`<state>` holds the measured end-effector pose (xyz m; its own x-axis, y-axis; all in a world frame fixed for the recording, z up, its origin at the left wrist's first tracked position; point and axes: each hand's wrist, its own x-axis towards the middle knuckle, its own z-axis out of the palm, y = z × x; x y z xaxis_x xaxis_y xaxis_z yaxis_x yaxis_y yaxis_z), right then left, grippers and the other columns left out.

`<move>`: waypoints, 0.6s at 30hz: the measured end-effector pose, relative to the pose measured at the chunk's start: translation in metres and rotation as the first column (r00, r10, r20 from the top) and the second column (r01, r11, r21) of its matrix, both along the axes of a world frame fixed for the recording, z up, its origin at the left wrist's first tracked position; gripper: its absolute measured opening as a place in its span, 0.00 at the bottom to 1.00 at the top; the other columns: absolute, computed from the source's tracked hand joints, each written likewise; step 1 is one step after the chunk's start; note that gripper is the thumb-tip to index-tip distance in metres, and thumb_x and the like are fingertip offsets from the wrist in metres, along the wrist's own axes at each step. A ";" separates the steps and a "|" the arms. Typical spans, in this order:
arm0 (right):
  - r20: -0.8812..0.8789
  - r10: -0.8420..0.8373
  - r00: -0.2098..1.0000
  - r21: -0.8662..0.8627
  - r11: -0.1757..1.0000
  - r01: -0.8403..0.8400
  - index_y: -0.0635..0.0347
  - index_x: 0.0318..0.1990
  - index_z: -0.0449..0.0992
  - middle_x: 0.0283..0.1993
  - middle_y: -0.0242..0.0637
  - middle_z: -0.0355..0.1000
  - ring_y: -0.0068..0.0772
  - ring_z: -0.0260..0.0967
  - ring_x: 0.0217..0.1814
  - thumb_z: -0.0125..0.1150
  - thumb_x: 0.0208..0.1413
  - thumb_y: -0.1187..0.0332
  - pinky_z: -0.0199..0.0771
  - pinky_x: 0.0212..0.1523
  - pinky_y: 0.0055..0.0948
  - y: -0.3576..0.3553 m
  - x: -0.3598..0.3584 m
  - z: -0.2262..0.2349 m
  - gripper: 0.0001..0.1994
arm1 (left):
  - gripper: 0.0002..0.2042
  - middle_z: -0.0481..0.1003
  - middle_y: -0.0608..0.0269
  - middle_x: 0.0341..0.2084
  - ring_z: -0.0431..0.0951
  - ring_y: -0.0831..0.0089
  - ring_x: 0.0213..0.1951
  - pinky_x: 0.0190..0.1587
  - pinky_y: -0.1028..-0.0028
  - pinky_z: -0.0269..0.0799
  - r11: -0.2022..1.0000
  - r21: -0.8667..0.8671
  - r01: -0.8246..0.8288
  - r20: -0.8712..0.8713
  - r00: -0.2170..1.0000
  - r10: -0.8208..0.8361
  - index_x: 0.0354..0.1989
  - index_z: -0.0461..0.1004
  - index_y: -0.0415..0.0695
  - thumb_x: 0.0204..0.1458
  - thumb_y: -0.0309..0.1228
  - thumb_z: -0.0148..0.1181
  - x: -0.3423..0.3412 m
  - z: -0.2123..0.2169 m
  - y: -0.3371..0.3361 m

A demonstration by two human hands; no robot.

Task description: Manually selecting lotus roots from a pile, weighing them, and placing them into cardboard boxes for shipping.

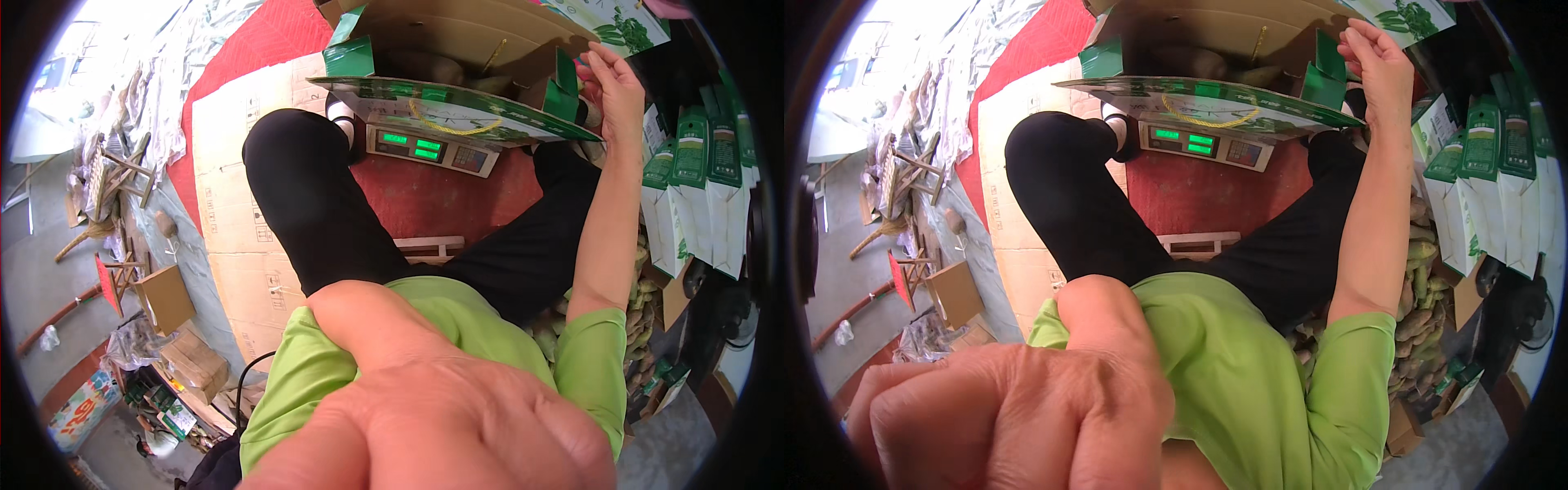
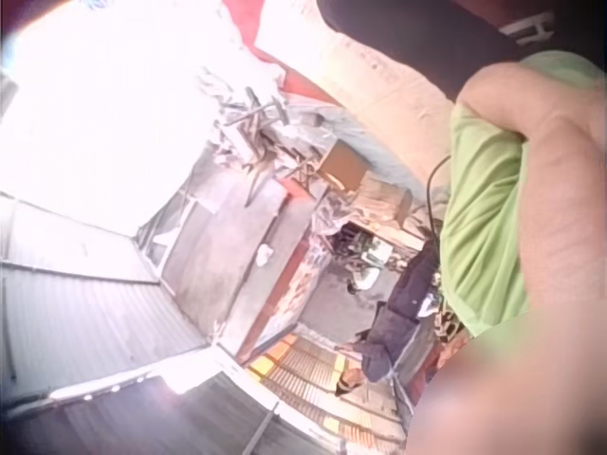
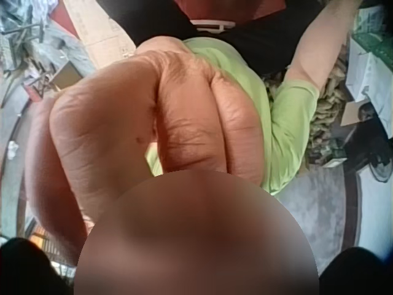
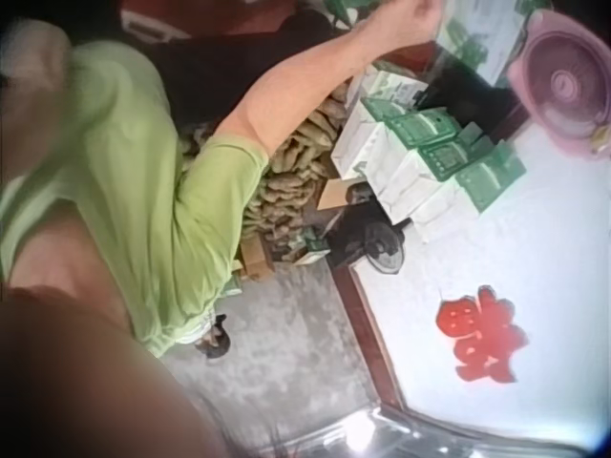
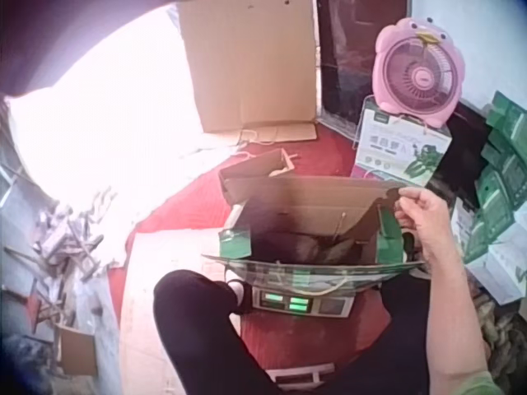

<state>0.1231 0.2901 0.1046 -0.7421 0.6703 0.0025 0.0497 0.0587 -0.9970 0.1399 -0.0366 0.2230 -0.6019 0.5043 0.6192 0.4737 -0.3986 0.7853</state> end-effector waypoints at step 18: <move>0.098 -0.013 0.995 0.040 0.999 0.009 0.58 0.50 0.76 0.42 0.31 0.77 0.18 0.72 0.39 0.62 0.55 0.62 0.67 0.39 0.18 0.000 0.009 0.000 0.17 | 0.14 0.73 0.55 0.32 0.74 0.60 0.37 0.44 0.62 0.67 0.999 0.007 0.045 -0.011 0.999 -0.045 0.38 0.73 0.40 0.62 0.35 0.42 0.007 0.008 0.012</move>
